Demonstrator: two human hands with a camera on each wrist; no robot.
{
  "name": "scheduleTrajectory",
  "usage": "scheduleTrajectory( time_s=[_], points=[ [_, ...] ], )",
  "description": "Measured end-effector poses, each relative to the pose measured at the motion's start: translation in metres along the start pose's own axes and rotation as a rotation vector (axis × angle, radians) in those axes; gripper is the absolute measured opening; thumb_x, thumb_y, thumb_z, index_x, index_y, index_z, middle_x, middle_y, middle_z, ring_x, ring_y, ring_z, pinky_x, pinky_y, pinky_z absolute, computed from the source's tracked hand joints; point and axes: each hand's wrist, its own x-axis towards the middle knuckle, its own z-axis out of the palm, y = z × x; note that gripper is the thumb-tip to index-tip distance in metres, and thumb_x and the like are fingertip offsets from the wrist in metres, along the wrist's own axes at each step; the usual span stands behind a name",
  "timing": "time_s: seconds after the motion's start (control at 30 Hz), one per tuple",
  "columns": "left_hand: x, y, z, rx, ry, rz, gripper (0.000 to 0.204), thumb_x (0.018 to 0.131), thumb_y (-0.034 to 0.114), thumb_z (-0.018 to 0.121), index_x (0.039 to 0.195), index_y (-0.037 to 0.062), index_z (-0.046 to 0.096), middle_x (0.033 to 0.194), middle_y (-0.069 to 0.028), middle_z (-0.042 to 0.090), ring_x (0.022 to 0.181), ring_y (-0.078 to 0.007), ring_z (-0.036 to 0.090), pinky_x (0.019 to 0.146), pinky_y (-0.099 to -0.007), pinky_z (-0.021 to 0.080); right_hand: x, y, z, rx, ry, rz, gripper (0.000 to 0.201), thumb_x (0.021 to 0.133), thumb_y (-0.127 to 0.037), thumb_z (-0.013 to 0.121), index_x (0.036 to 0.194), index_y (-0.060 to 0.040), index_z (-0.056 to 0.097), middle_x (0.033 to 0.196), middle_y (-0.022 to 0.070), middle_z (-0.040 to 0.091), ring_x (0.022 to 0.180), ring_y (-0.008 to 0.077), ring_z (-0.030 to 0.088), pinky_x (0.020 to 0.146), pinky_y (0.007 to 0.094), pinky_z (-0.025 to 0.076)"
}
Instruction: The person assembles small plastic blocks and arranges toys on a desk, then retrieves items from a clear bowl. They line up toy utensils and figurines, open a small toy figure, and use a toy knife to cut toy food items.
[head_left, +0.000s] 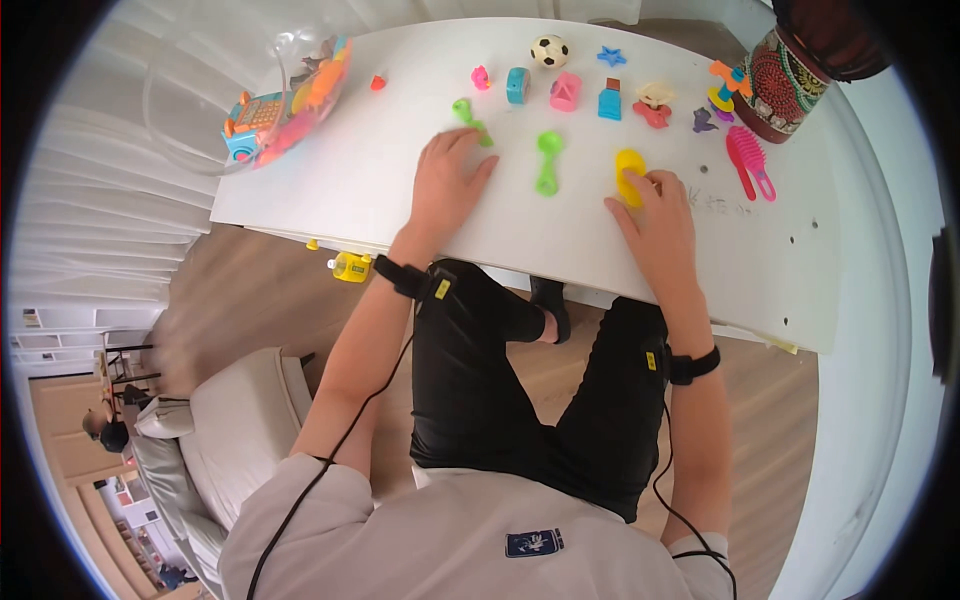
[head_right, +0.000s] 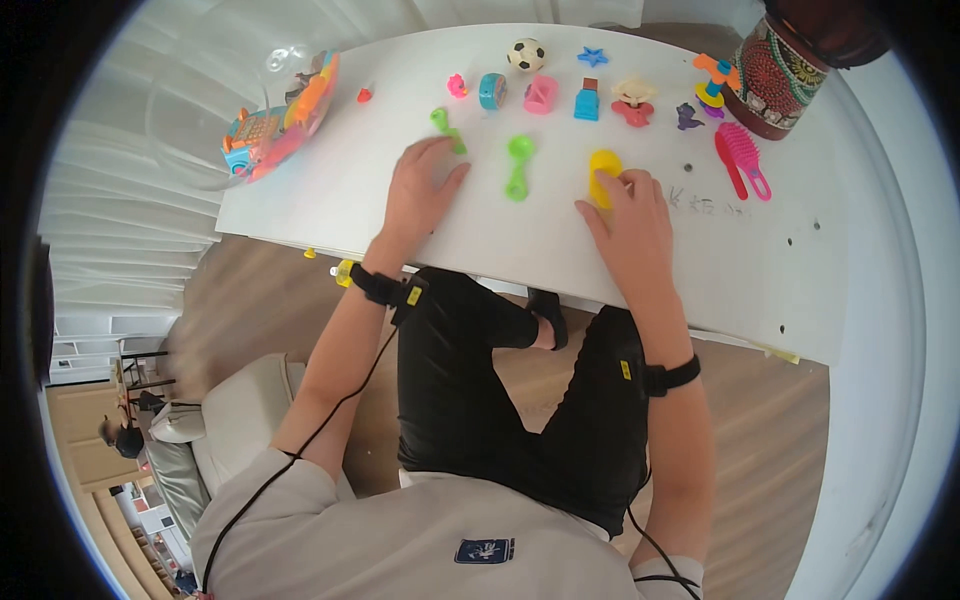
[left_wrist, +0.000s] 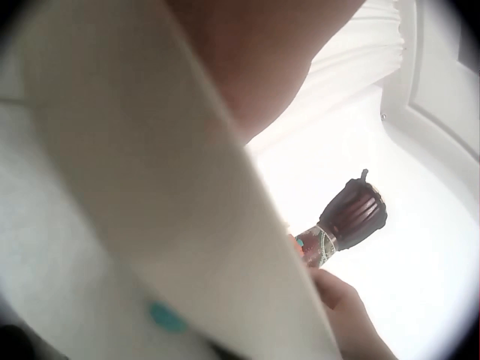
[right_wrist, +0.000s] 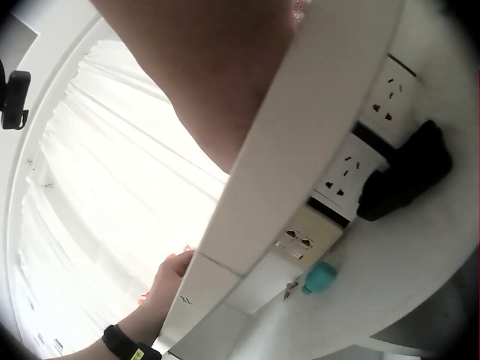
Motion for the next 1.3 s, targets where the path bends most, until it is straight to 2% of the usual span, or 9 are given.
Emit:
scheduleTrajectory(
  time_s=[0.2,0.37,0.47,0.67,0.8,0.93,1.03,1.13,1.3],
  points=[
    [-0.014,0.006,-0.007,-0.204,-0.067,-0.121,0.023,0.087,0.012,0.081,0.107,0.0038,0.073,0.115,-0.0103,0.073,0.111,-0.0298,0.067,0.095,-0.0394,0.056,-0.01,-0.013,-0.013,0.162,0.043,0.179,0.037,0.091,-0.018,0.079,0.123,-0.0046,0.068,0.12,0.0144,0.06,0.115,0.0331,0.059,0.097,0.0422,0.05],
    [-0.009,0.014,-0.013,-0.249,-0.063,-0.22,0.024,0.084,0.013,0.082,0.105,0.0047,0.074,0.109,-0.0102,0.072,0.108,-0.0293,0.067,0.093,-0.0413,0.055,-0.013,-0.007,-0.01,0.11,0.01,0.121,0.033,0.09,-0.014,0.079,0.12,-0.0047,0.069,0.121,0.0141,0.06,0.113,0.0327,0.06,0.097,0.0421,0.05],
    [-0.011,0.011,-0.008,-0.157,-0.013,-0.12,0.028,0.084,0.016,0.084,0.109,0.007,0.074,0.118,-0.011,0.07,0.118,-0.0301,0.065,0.101,-0.042,0.054,-0.015,-0.01,-0.011,0.087,0.032,0.109,0.031,0.09,-0.014,0.079,0.119,-0.005,0.07,0.121,0.0134,0.061,0.112,0.0323,0.06,0.097,0.0416,0.051],
    [-0.008,0.001,0.0,-0.043,-0.034,0.062,0.024,0.088,0.014,0.077,0.11,0.0045,0.075,0.118,-0.0189,0.065,0.128,-0.0385,0.058,0.121,-0.0608,0.033,-0.014,-0.008,-0.005,0.012,0.074,0.005,0.034,0.088,-0.014,0.08,0.119,-0.0054,0.069,0.128,0.0143,0.064,0.117,0.0323,0.061,0.1,0.044,0.051],
    [-0.006,0.007,0.001,-0.164,-0.089,-0.08,0.03,0.092,0.01,0.072,0.122,0.0067,0.075,0.117,-0.0177,0.062,0.119,-0.0363,0.06,0.107,-0.0538,0.044,-0.007,-0.011,-0.014,0.012,0.092,0.035,0.036,0.089,-0.014,0.079,0.122,-0.0045,0.067,0.129,0.0146,0.065,0.12,0.0331,0.061,0.102,0.045,0.049],
    [-0.006,0.004,0.001,-0.033,-0.135,-0.057,0.034,0.093,0.007,0.068,0.127,0.0059,0.072,0.117,-0.016,0.061,0.11,-0.0335,0.059,0.098,-0.0488,0.046,-0.001,0.039,-0.025,-0.206,0.387,0.153,0.029,0.097,-0.013,0.07,0.124,-0.0031,0.067,0.126,0.0143,0.067,0.118,0.0362,0.06,0.104,0.044,0.048],
    [-0.009,-0.002,0.003,-0.062,-0.12,-0.003,0.036,0.093,0.004,0.065,0.128,0.0024,0.07,0.113,-0.0137,0.058,0.107,-0.0308,0.055,0.095,-0.0449,0.045,0.004,0.093,-0.047,-0.518,0.278,0.171,0.025,0.096,-0.016,0.069,0.118,-0.0049,0.069,0.122,0.0112,0.068,0.114,0.0352,0.061,0.098,0.0453,0.052],
    [-0.009,-0.004,0.009,-0.108,-0.11,0.007,0.038,0.092,0.002,0.064,0.129,0.0012,0.069,0.114,-0.0138,0.058,0.108,-0.0312,0.055,0.095,-0.0453,0.045,0.001,0.099,-0.055,-0.58,0.18,0.234,0.022,0.097,-0.017,0.067,0.115,-0.0055,0.071,0.12,0.0102,0.068,0.11,0.0343,0.062,0.093,0.0449,0.054],
    [-0.012,-0.003,0.007,-0.232,-0.081,-0.097,0.034,0.092,0.004,0.068,0.126,0.001,0.071,0.116,-0.0146,0.06,0.108,-0.0324,0.057,0.097,-0.0438,0.047,-0.026,0.077,-0.049,-0.449,0.275,0.26,0.018,0.095,-0.013,0.068,0.111,-0.0061,0.071,0.116,0.0097,0.067,0.105,0.0334,0.062,0.089,0.0445,0.054]
  ],
)
